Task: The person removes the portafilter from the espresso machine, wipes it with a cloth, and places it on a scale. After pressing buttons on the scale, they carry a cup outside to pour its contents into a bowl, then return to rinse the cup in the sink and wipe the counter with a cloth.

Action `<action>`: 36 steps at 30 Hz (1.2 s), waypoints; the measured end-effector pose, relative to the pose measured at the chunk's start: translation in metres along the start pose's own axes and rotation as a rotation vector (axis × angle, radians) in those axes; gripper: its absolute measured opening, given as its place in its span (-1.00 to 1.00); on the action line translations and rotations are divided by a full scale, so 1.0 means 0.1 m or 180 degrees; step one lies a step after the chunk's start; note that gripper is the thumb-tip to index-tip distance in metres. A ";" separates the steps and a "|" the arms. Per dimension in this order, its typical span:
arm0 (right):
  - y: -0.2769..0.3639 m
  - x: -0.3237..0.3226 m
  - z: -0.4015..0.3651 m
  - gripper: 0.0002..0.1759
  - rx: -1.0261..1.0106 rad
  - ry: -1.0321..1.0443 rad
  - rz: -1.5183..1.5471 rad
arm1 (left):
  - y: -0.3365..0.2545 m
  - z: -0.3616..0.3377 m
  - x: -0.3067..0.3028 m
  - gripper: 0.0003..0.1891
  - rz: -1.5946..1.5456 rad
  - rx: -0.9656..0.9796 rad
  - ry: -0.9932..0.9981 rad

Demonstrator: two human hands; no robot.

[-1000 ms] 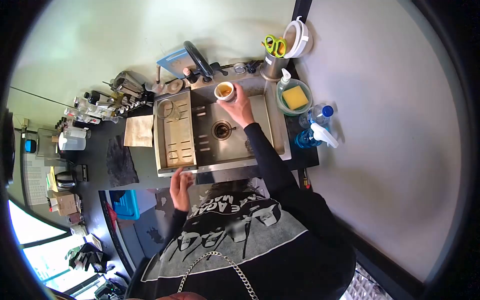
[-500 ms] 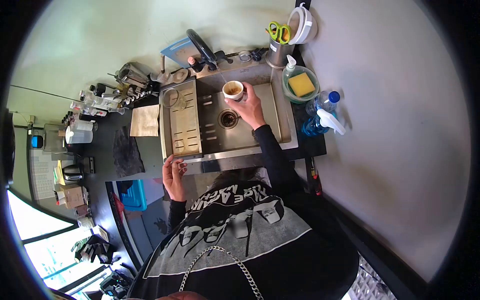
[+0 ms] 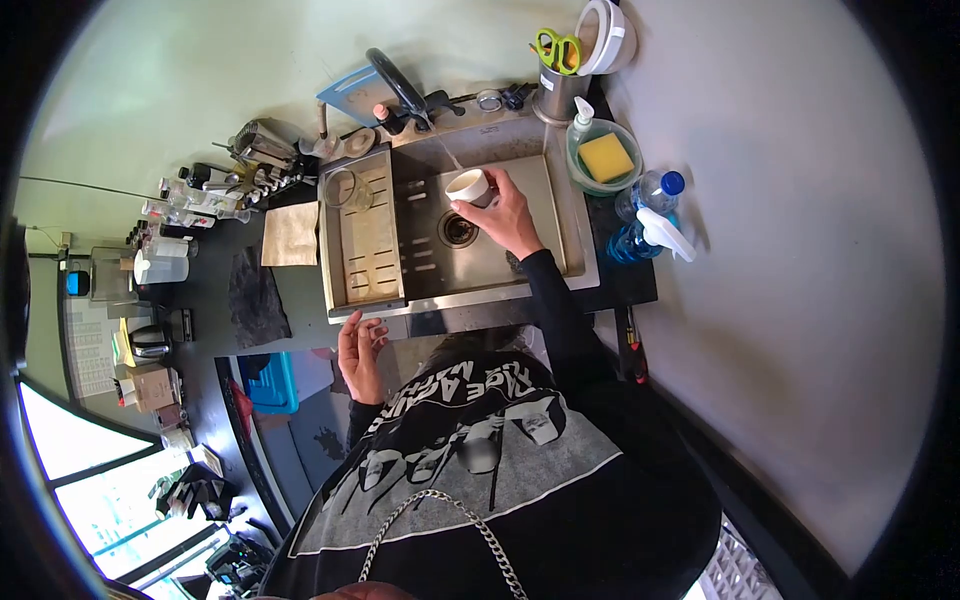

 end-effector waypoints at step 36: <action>-0.04 0.54 0.06 -0.15 0.0610 -0.0924 -0.0311 | -0.08 2.02 1.60 -0.57 0.1603 0.1380 0.3178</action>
Point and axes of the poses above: each hand's wrist, its own z-axis towards the middle knuckle, its own x-axis out of the palm, y = z × x, the point moved 7 cm from there along z, towards the middle knuckle, and after that the axes turned 14 degrees about -z, right-handed, at the moved point
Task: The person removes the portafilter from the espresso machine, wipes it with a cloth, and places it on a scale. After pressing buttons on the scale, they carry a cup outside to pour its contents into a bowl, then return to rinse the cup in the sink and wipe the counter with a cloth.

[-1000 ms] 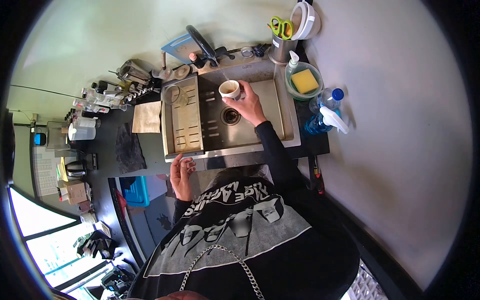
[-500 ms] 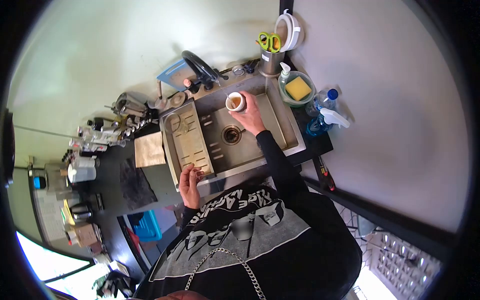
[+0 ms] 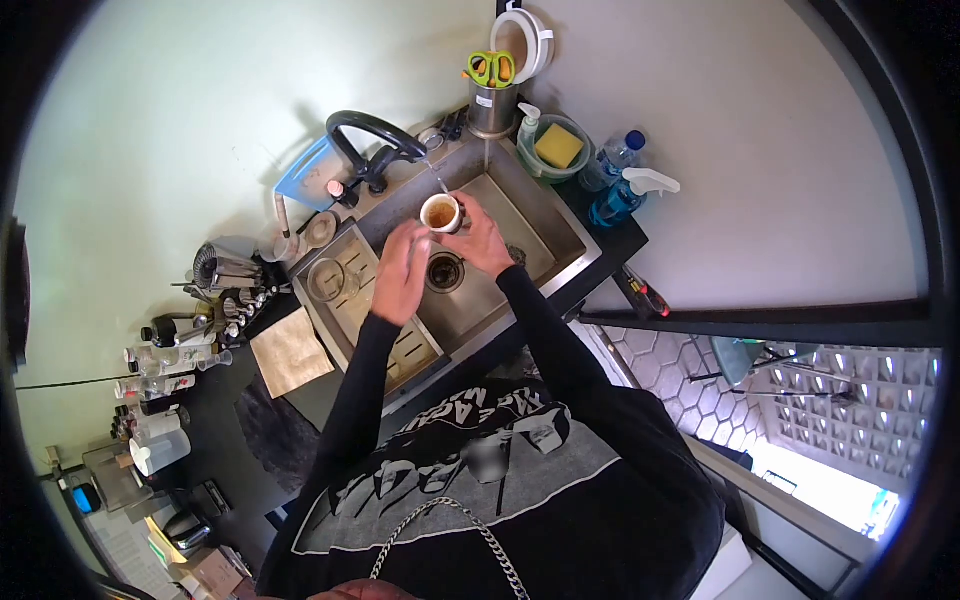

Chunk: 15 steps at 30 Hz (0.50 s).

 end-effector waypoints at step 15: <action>0.11 -0.19 0.10 -0.26 -0.1049 -0.0310 -0.0230 | 0.13 0.45 0.58 -0.32 0.1379 -0.0240 0.0146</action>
Point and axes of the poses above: each hand's wrist, its own z-axis towards the middle knuckle, its own x-axis out of the palm, y = z × x, the point moved 7 cm from there along z, towards the middle knuckle, and after that the axes turned 14 degrees about -z, right-handed, at the moved point
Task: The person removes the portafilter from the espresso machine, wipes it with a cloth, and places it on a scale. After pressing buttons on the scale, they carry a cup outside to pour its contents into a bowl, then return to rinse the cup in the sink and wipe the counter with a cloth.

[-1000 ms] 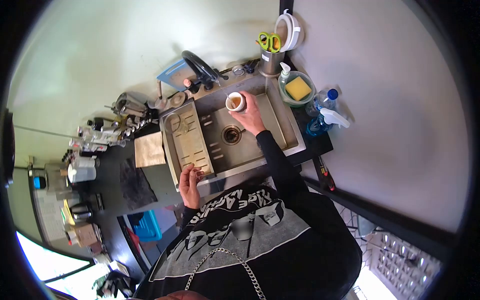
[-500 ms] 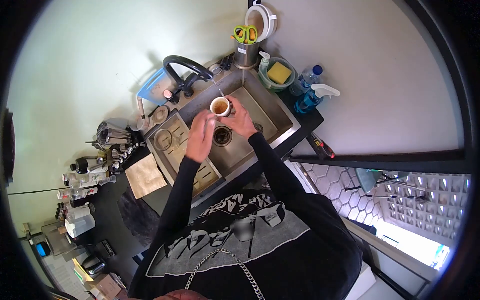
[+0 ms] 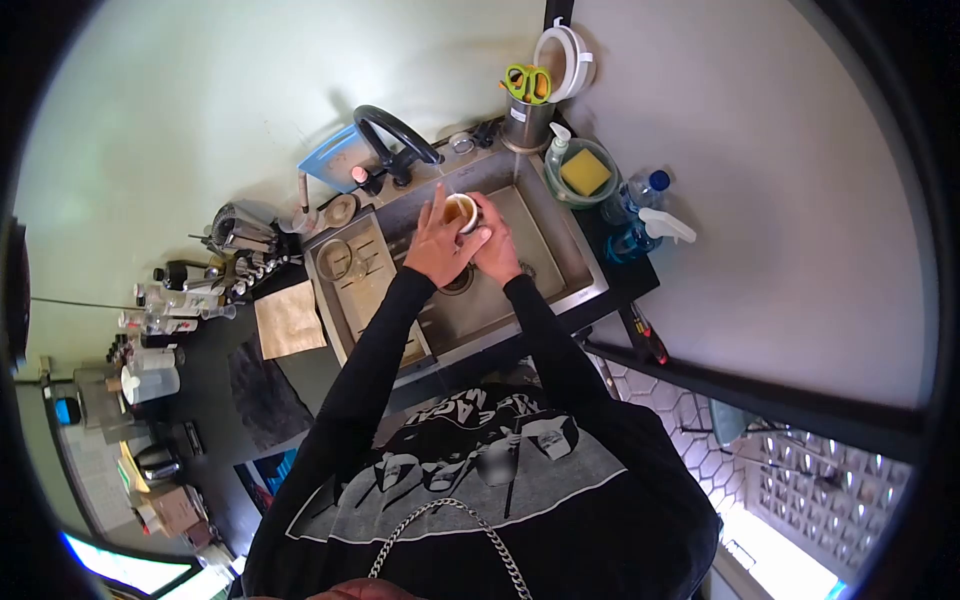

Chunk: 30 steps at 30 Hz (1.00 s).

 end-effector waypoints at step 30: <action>-0.03 -0.11 0.44 -0.24 -0.0282 0.0506 0.0090 | 0.37 0.15 0.21 -0.24 -0.3116 -0.0712 -0.1634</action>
Point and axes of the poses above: each hand's wrist, its own z-axis towards the middle knuckle, its own x-axis out of the palm, y = z × x, the point moved 7 cm from there along z, towards the middle knuckle, and after that the axes turned 14 degrees about -z, right-handed, at the moved point
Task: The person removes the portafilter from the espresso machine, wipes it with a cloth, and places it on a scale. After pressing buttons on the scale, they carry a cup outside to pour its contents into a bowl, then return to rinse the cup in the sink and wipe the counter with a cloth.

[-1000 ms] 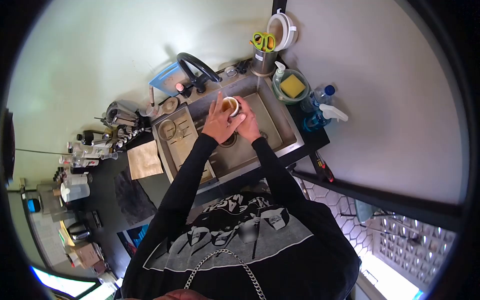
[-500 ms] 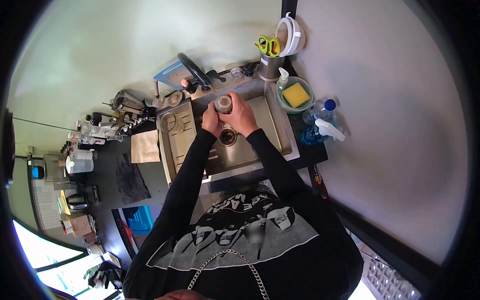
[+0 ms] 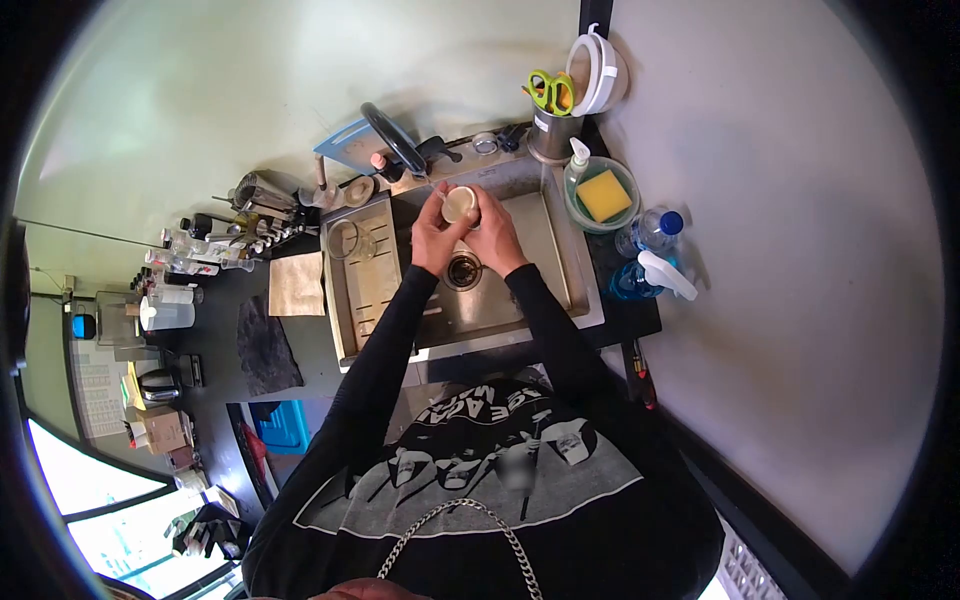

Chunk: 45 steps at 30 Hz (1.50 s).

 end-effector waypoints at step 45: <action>-0.23 0.41 -0.19 -0.20 0.0617 0.0214 0.1238 | -0.10 0.40 -0.14 -0.73 0.4401 0.0343 0.1554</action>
Point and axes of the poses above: each hand's wrist, its own z-axis towards the middle knuckle, its own x-axis out of the palm, y = z × x, the point moved 7 cm from there along z, towards the middle knuckle, and after that the axes turned 14 degrees about -z, right-handed, at the moved point
